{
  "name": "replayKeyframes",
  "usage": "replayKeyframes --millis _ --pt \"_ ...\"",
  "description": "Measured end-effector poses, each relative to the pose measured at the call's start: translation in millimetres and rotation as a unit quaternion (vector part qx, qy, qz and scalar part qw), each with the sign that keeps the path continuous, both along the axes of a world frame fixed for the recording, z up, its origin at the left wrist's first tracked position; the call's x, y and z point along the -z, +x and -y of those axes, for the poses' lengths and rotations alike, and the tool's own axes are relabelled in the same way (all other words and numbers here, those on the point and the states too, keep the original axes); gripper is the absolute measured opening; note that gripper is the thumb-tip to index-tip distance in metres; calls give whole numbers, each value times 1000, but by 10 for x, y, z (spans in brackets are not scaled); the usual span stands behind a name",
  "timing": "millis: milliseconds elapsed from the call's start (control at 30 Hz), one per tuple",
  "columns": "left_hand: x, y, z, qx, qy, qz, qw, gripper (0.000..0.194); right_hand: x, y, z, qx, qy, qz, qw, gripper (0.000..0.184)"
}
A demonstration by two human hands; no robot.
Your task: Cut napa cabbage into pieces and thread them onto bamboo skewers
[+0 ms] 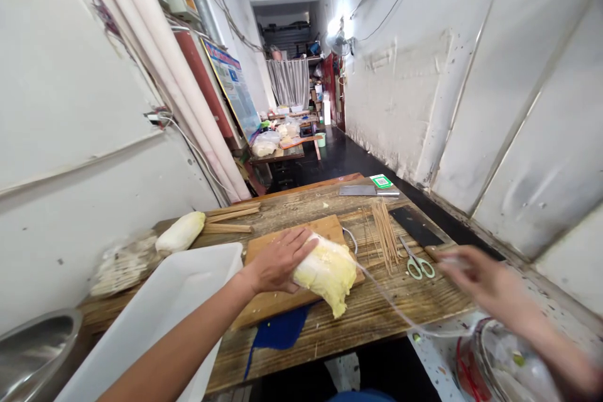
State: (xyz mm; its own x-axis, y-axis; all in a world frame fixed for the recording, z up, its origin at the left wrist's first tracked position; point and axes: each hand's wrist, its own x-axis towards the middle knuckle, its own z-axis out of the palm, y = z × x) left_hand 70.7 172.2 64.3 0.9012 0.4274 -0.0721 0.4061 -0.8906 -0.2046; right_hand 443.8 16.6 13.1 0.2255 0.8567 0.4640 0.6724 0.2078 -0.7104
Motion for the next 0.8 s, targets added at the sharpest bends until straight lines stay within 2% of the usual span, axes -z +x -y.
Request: replayKeyframes --millis 100,133,200,267,333,367,400,467,533,600,700,800 --pt "-25 13 57 4 6 4 1000 106 114 -708 -123 -125 -151 -21 980 32" --pt "-23 -1 71 6 10 7 1000 106 136 -892 -195 -155 -179 -35 971 36" --pt "-14 -54 87 11 16 15 1000 105 148 -1083 -348 -220 -212 -93 948 30" --pt "-3 -127 91 22 19 20 999 105 105 -1035 -501 -308 -267 -172 897 26" --pt "13 -200 93 43 25 22 999 104 19 -854 -657 -359 -327 -237 841 38" --pt "24 -230 97 57 30 22 998 103 -28 -764 -734 -355 -344 -255 831 42" --pt "37 -253 104 73 35 24 996 101 -68 -699 -807 -339 -342 -255 839 43" --pt "61 -270 130 101 43 33 993 100 -109 -674 -924 -299 -279 -193 892 38" --pt "78 -252 174 113 46 48 991 102 -86 -770 -982 -248 -166 -53 953 33" --pt "85 -214 226 101 38 66 992 105 -29 -897 -979 -162 -48 97 981 32" --pt "89 -163 288 50 -2 82 995 107 24 -960 -915 -11 92 240 966 32" --pt "102 -174 302 4 -38 70 997 104 20 -821 -906 72 170 311 932 30"
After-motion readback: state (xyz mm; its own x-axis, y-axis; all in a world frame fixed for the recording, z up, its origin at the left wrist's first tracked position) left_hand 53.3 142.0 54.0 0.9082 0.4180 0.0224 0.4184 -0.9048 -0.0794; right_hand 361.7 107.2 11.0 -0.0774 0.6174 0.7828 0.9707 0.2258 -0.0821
